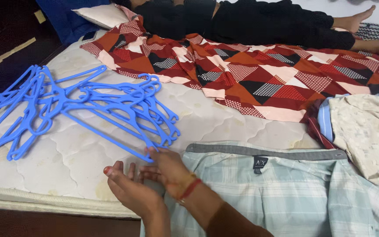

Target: The person unfolds a light blue plaid shirt, buttons it from top to bottom, smooths the collar, and places it on a blue plastic hanger. The shirt remains on the hanger at the end of the clip.

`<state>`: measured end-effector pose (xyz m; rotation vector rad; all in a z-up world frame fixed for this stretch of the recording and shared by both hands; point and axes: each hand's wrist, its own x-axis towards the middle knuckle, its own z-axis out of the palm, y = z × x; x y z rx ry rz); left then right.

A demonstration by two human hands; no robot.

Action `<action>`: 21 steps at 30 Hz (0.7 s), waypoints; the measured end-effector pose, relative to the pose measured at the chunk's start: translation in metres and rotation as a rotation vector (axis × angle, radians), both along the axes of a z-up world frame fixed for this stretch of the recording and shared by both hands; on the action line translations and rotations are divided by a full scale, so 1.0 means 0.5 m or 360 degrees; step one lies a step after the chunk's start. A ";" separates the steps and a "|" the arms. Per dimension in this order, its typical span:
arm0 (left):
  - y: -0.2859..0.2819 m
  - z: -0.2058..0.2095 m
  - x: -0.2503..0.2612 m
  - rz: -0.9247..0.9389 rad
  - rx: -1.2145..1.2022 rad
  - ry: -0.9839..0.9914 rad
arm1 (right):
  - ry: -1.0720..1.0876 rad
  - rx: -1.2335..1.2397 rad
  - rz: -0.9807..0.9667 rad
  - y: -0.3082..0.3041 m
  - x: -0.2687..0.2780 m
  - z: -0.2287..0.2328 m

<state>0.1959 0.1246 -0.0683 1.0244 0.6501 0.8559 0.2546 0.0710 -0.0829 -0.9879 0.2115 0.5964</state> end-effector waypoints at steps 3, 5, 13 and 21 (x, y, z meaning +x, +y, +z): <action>0.002 -0.013 0.006 -0.0019 -0.0001 0.0011 | -0.0076 0.0064 0.0046 -0.070 -0.035 0.014; 0.001 -0.021 0.010 -0.0025 -0.0021 0.0010 | -0.0115 0.0037 0.0086 -0.123 -0.064 0.029; -0.008 -0.030 0.012 -0.0002 0.0036 -0.0115 | -0.0190 -0.0103 0.0084 -0.287 -0.147 0.097; -0.020 -0.010 0.003 -0.0217 0.0082 -0.0145 | -0.0163 -0.0168 -0.0193 -0.482 -0.204 0.044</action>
